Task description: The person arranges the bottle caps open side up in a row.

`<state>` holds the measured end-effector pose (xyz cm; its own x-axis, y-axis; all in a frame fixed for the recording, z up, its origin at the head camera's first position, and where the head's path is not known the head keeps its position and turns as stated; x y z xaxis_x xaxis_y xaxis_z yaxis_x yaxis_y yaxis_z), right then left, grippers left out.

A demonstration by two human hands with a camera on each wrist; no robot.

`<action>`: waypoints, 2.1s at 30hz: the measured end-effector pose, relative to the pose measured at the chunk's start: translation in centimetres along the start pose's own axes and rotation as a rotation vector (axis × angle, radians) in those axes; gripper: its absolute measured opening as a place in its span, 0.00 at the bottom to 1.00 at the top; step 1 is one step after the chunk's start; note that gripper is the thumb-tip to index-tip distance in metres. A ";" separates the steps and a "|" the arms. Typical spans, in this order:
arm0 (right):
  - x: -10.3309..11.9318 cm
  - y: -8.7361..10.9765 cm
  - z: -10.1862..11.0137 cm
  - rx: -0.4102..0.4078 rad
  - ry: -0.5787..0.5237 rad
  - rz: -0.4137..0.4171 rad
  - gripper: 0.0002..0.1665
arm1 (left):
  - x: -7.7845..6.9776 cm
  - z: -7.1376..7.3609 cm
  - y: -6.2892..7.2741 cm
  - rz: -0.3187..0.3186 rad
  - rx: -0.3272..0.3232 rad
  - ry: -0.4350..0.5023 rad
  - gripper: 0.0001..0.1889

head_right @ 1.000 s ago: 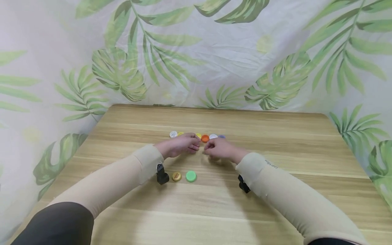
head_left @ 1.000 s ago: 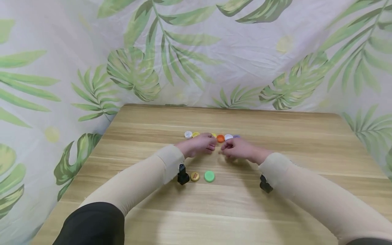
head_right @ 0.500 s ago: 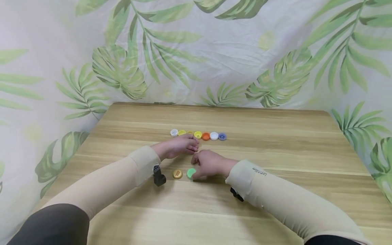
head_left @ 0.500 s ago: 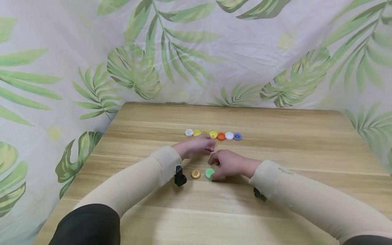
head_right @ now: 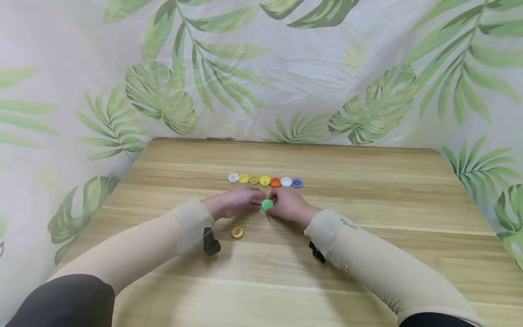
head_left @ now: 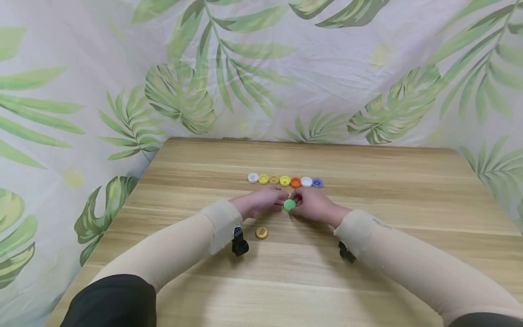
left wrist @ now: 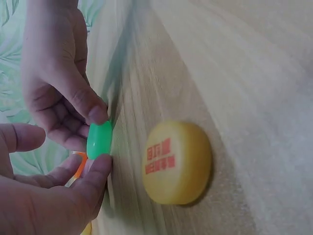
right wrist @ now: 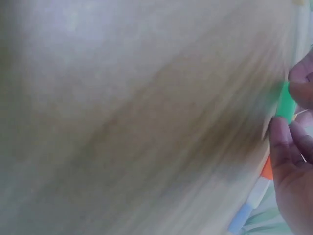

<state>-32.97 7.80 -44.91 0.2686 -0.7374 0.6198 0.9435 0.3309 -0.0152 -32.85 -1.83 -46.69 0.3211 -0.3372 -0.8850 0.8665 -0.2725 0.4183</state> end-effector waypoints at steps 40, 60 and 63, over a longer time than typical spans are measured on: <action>-4.2 -1.6 5.3 -0.235 -0.556 -0.310 0.11 | -3.8 -0.7 -3.6 -0.123 -0.220 0.214 0.07; -4.9 -1.6 6.3 -0.246 -0.618 -0.417 0.26 | -5.3 -1.0 -4.0 -0.106 -0.265 0.166 0.22; -4.9 -1.7 6.7 -0.249 -0.628 -0.411 0.27 | -5.7 -1.3 -4.0 -0.111 -0.254 0.175 0.23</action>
<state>-37.15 14.82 -42.69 -0.2010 -0.2769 0.9396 0.9789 -0.0922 0.1822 -37.68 2.36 -43.56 0.2615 -0.1520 -0.9532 0.9604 -0.0579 0.2727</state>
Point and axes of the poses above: each hand's wrist, its own y-axis away from the middle knuckle, its own z-axis out of the back of the hand, x = y × z, the point moved 10 cm from there along -y, towards the middle knuckle, and after that the axes turned 12 degrees about -x, right-handed, at the moved point
